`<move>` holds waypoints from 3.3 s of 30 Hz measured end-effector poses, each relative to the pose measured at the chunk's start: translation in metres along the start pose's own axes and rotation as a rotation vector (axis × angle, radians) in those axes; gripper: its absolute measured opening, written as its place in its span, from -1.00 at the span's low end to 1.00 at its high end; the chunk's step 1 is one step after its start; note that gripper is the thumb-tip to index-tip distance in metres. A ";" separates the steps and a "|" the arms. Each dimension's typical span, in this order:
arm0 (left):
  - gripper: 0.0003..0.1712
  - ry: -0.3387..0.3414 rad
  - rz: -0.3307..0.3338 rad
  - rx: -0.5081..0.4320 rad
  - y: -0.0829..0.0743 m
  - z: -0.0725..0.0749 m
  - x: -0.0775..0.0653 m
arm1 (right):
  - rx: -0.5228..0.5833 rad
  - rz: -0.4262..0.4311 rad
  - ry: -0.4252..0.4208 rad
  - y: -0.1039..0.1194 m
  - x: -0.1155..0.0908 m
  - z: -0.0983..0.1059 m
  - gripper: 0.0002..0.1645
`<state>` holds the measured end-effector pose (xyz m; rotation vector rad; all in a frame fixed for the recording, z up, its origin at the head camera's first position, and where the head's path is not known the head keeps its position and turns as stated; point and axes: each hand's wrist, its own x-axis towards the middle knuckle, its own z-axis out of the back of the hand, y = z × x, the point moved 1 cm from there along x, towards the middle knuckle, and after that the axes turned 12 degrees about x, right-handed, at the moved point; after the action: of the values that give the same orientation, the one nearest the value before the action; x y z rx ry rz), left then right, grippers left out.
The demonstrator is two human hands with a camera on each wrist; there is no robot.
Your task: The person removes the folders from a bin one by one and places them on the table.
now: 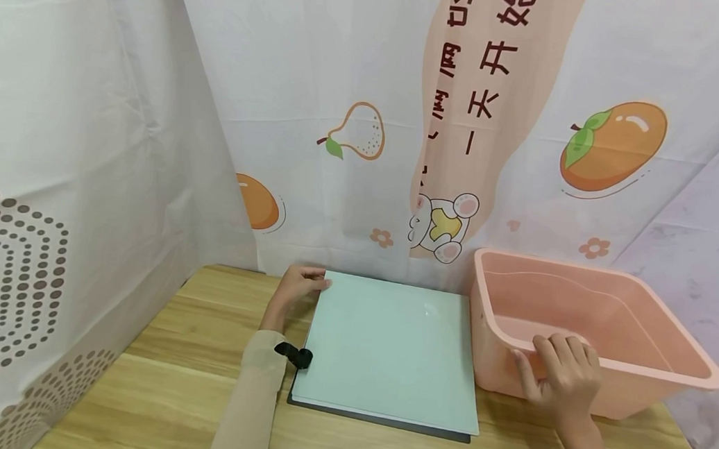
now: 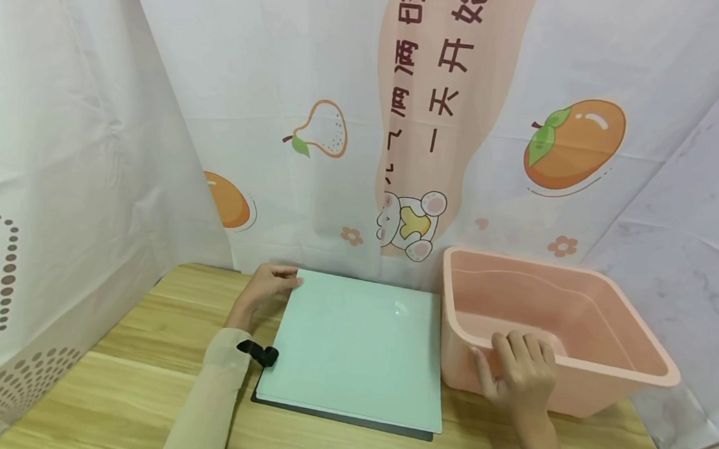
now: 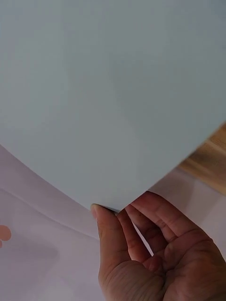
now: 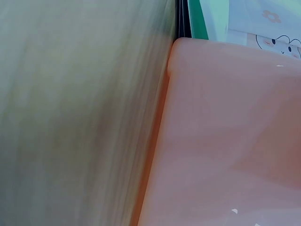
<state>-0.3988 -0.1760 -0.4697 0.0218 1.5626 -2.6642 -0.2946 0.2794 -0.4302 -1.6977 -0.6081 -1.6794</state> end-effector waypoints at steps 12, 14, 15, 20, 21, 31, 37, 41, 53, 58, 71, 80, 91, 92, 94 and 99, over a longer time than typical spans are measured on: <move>-0.50 0.028 -0.001 0.015 0.001 0.003 0.003 | -0.007 0.004 0.001 0.000 -0.001 -0.002 -0.27; -0.50 0.038 0.011 0.010 0.002 0.003 0.002 | -0.008 0.004 0.003 0.000 -0.001 -0.002 -0.27; -0.50 0.048 0.013 0.009 0.003 0.004 0.002 | -0.008 0.004 0.003 0.001 -0.001 -0.002 -0.27; -0.49 0.084 0.026 -0.017 0.004 0.004 0.002 | -0.009 0.003 0.000 0.002 0.000 0.000 -0.27; -0.48 0.087 0.028 -0.025 0.004 0.004 0.003 | -0.008 0.004 -0.001 0.002 0.000 0.000 -0.27; -0.48 0.088 0.034 -0.017 0.003 0.005 0.003 | -0.011 -0.001 -0.004 0.002 0.000 -0.001 -0.26; -0.48 0.084 0.031 -0.011 0.003 0.005 0.002 | -0.010 -0.003 0.001 0.000 -0.001 -0.001 -0.26; -0.50 0.087 0.023 -0.004 0.004 0.004 0.002 | -0.014 -0.004 -0.002 0.000 -0.002 -0.001 -0.25; -0.50 0.099 0.016 -0.033 0.003 0.007 0.003 | -0.009 0.005 -0.005 0.001 0.003 -0.002 -0.27; -0.52 0.115 -0.016 -0.052 0.001 0.011 0.001 | -0.004 0.010 0.004 0.001 0.003 -0.002 -0.27; -0.50 0.126 -0.015 -0.076 0.004 0.010 -0.002 | -0.019 0.009 0.019 0.002 -0.001 0.004 -0.28; -0.52 0.121 -0.042 -0.085 -0.004 0.012 -0.005 | -0.023 0.016 0.007 0.002 0.002 0.006 -0.28; -0.46 0.105 -0.062 -0.104 -0.010 0.013 -0.008 | -0.042 0.012 0.029 0.002 -0.001 0.011 -0.27; -0.45 0.107 -0.071 -0.102 -0.010 0.014 -0.009 | -0.044 0.012 0.030 0.002 -0.002 0.011 -0.27; -0.43 0.107 -0.095 -0.088 -0.012 0.014 -0.009 | -0.048 0.014 0.032 0.002 -0.003 0.012 -0.27; -0.41 0.096 -0.156 -0.077 -0.020 0.017 -0.012 | -0.048 0.020 0.033 0.001 -0.006 0.012 -0.28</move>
<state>-0.3874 -0.1805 -0.4440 0.0265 1.7649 -2.7546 -0.2863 0.2884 -0.4354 -1.7008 -0.5380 -1.7175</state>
